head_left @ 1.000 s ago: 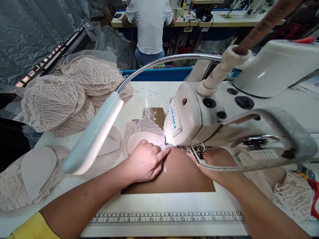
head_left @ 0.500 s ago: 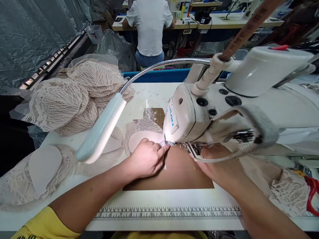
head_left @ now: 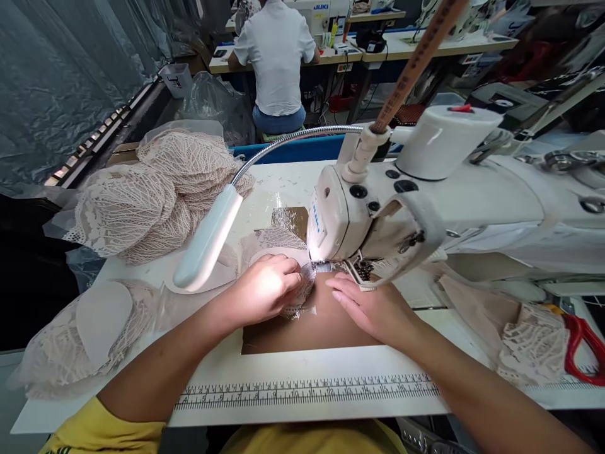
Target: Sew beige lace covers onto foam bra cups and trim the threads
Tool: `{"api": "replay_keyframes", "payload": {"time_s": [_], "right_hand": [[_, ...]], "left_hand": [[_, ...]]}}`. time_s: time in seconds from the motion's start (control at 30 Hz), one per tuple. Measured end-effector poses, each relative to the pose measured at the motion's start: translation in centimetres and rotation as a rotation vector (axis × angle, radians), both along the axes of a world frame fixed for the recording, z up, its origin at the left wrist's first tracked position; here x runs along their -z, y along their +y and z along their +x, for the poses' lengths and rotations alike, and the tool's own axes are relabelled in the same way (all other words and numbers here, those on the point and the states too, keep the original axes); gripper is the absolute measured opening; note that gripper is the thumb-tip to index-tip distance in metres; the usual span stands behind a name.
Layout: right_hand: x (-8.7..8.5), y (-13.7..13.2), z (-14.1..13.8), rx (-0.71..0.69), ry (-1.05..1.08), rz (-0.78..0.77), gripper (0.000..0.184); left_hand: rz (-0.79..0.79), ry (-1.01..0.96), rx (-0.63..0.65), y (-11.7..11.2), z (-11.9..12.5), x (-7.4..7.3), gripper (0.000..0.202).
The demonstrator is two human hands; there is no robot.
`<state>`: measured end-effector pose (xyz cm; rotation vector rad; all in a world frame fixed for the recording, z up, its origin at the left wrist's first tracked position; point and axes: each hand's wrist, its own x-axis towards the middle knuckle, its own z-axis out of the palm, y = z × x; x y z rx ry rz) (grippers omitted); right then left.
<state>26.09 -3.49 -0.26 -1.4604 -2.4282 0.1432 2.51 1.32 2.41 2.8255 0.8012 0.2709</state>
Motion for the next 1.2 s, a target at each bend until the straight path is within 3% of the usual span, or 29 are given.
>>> {"api": "replay_keyframes", "payload": {"time_s": [0.2, 0.4, 0.63, 0.77, 1.07, 1.2], "right_hand": [[0.3, 0.0, -1.7, -0.082, -0.115, -0.042, 0.036], [0.6, 0.0, -2.4, -0.077, -0.235, 0.011, 0.04], [0.6, -0.1, -2.4, 0.002, -0.261, 0.03, 0.038], [0.9, 0.0, -2.1, 0.039, -0.239, 0.011, 0.043], [0.7, -0.1, -1.2, -0.166, -0.139, -0.003, 0.04], [0.6, -0.2, -1.5, -0.164, -0.156, 0.031, 0.037]], "left_hand": [[0.075, 0.087, 0.067, 0.3, 0.3, 2.1, 0.032], [0.175, 0.157, 0.121, 0.2, 0.3, 2.9, 0.034], [0.174, 0.166, -0.02, -1.2, 1.6, 3.0, 0.035], [0.161, 0.149, -0.035, -1.3, 1.7, 2.6, 0.035], [0.127, 0.103, 0.028, -0.5, 0.9, 2.6, 0.031], [0.114, 0.094, 0.018, -0.5, 1.0, 2.7, 0.033]]}}
